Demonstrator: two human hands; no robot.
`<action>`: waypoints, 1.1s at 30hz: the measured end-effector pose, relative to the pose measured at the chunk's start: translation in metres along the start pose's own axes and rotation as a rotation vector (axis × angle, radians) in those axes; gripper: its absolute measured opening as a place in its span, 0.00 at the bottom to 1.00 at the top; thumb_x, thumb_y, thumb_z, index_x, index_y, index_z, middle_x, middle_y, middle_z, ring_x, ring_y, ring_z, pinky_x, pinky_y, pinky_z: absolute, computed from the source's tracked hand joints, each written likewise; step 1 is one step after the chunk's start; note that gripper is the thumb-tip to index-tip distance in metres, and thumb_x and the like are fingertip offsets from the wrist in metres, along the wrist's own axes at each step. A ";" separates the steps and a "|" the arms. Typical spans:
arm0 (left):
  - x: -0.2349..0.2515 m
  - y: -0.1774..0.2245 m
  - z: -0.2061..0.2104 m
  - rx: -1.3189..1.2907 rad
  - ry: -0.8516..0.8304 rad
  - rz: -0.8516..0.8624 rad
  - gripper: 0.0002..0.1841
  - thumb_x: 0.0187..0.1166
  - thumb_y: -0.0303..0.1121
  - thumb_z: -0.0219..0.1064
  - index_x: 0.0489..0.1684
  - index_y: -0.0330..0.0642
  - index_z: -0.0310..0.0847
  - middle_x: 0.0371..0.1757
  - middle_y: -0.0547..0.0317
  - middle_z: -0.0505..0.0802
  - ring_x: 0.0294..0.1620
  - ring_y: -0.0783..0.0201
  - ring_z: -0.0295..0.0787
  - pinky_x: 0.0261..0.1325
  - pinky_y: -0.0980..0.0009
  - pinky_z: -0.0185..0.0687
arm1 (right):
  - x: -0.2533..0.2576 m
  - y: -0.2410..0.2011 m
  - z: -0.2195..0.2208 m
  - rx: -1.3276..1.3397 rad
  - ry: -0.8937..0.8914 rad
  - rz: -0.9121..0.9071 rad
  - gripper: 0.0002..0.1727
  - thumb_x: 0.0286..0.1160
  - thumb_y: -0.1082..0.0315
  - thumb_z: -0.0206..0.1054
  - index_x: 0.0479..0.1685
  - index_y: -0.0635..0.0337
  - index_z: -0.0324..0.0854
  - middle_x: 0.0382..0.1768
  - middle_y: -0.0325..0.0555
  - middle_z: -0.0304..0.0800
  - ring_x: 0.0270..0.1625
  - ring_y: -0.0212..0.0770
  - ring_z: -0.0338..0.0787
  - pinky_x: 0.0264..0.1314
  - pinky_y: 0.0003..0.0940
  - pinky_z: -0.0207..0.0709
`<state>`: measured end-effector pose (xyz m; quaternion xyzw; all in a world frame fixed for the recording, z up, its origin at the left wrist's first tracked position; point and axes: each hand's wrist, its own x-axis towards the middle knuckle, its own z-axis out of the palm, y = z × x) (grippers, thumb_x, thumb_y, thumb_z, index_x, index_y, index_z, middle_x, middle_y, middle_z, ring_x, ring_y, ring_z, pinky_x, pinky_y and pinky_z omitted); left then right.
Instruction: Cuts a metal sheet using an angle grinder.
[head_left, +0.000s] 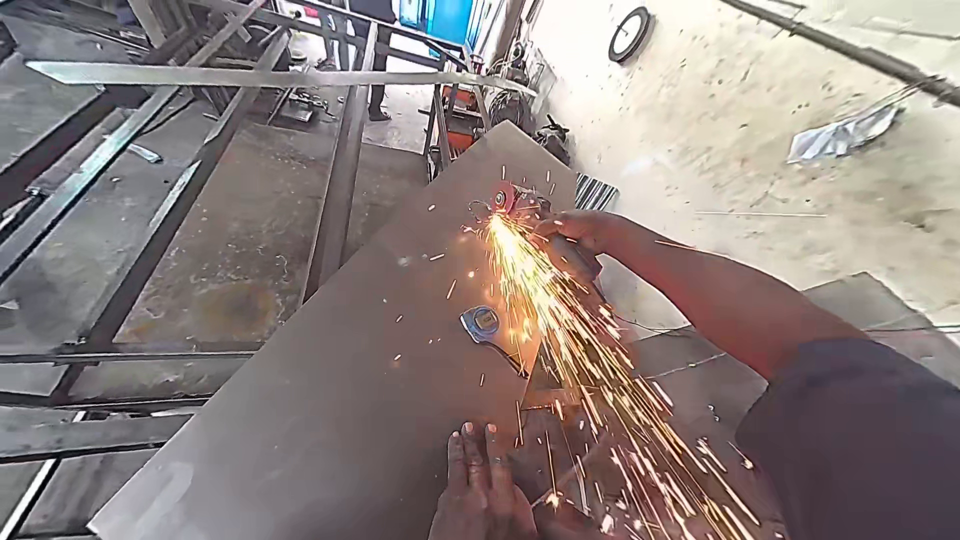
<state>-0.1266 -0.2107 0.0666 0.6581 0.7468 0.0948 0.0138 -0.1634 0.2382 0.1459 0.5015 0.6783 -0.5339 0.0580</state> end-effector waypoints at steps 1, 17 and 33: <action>0.000 0.000 0.001 0.000 0.002 -0.007 0.18 0.84 0.32 0.53 0.47 0.39 0.93 0.73 0.38 0.88 0.73 0.33 0.84 0.74 0.40 0.77 | 0.001 0.000 -0.002 -0.010 -0.006 -0.005 0.08 0.75 0.63 0.66 0.47 0.53 0.79 0.28 0.41 0.85 0.25 0.34 0.86 0.26 0.31 0.83; 0.001 0.010 -0.004 -0.002 -0.048 -0.066 0.16 0.84 0.29 0.54 0.48 0.36 0.92 0.76 0.37 0.85 0.75 0.32 0.82 0.76 0.36 0.73 | -0.029 -0.024 -0.008 -0.297 0.095 -0.111 0.08 0.80 0.69 0.64 0.52 0.60 0.77 0.37 0.43 0.82 0.34 0.32 0.82 0.38 0.29 0.80; 0.017 0.029 -0.026 -0.058 -0.226 -0.144 0.18 0.89 0.30 0.51 0.61 0.29 0.85 0.81 0.30 0.78 0.79 0.26 0.75 0.79 0.30 0.66 | 0.057 0.043 -0.055 -0.191 0.102 -0.430 0.13 0.85 0.58 0.60 0.60 0.52 0.80 0.43 0.39 0.88 0.41 0.30 0.87 0.44 0.27 0.81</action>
